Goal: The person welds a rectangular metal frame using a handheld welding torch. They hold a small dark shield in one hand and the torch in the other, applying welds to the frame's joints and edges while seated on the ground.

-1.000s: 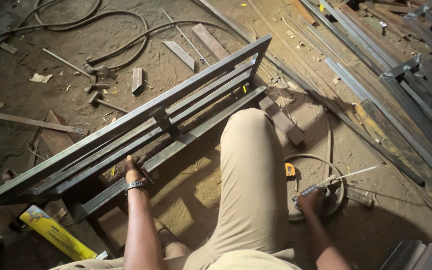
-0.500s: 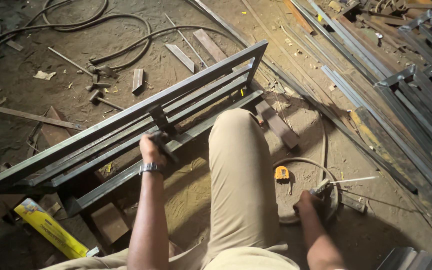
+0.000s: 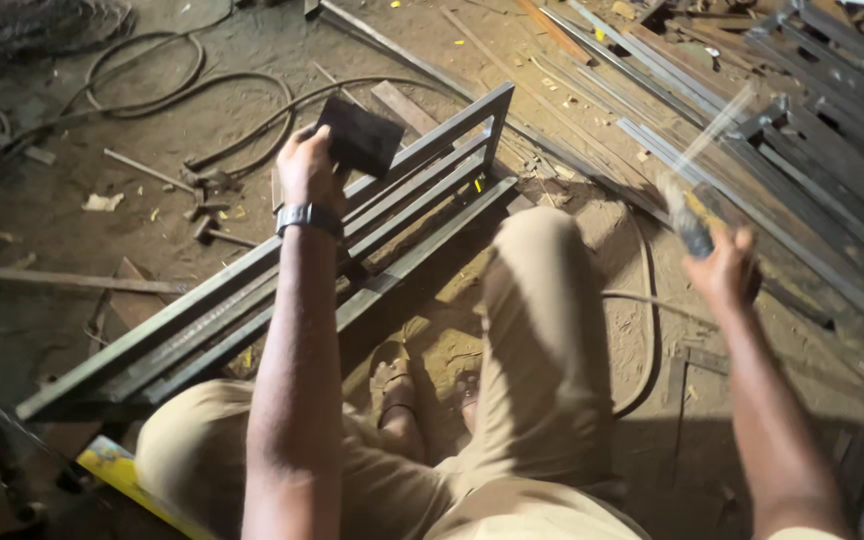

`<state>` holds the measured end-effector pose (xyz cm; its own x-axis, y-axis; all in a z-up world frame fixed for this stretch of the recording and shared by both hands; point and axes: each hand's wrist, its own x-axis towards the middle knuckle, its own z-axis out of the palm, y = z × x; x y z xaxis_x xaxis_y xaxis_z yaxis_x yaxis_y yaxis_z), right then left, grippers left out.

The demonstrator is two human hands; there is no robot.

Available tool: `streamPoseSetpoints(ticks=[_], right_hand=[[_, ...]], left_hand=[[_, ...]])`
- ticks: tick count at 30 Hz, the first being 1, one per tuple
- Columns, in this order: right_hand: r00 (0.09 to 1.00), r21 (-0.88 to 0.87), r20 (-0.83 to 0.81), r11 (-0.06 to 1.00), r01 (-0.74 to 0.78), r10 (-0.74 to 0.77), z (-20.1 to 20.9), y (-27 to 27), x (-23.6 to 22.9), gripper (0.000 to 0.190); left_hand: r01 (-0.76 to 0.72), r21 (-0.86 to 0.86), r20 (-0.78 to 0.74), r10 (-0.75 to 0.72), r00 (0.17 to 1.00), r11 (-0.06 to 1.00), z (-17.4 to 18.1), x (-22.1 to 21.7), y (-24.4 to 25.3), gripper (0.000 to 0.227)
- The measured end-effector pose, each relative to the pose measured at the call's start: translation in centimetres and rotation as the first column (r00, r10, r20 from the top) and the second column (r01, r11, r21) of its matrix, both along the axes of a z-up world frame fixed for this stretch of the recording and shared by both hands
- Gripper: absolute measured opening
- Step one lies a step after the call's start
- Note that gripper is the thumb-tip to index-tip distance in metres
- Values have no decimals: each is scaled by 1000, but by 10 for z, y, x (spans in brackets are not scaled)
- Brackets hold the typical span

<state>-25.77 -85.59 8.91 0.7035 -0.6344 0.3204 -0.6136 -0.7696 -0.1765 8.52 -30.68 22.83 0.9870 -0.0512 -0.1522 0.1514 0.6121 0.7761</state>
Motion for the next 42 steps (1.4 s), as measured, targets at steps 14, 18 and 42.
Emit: streamPoseSetpoints(ticks=[14, 18, 42], right_hand=[[917, 27, 263, 948, -316, 298, 156, 51, 138, 60], [968, 215, 167, 951, -223, 189, 147, 67, 179, 61], [881, 317, 393, 861, -398, 263, 89, 106, 206, 106]], left_hand=[[71, -49, 77, -68, 995, 996, 49, 16, -37, 12], [-20, -213, -22, 15, 1000, 977, 33, 20, -32, 14], [-152, -22, 29, 152, 988, 988, 29, -42, -33, 12]])
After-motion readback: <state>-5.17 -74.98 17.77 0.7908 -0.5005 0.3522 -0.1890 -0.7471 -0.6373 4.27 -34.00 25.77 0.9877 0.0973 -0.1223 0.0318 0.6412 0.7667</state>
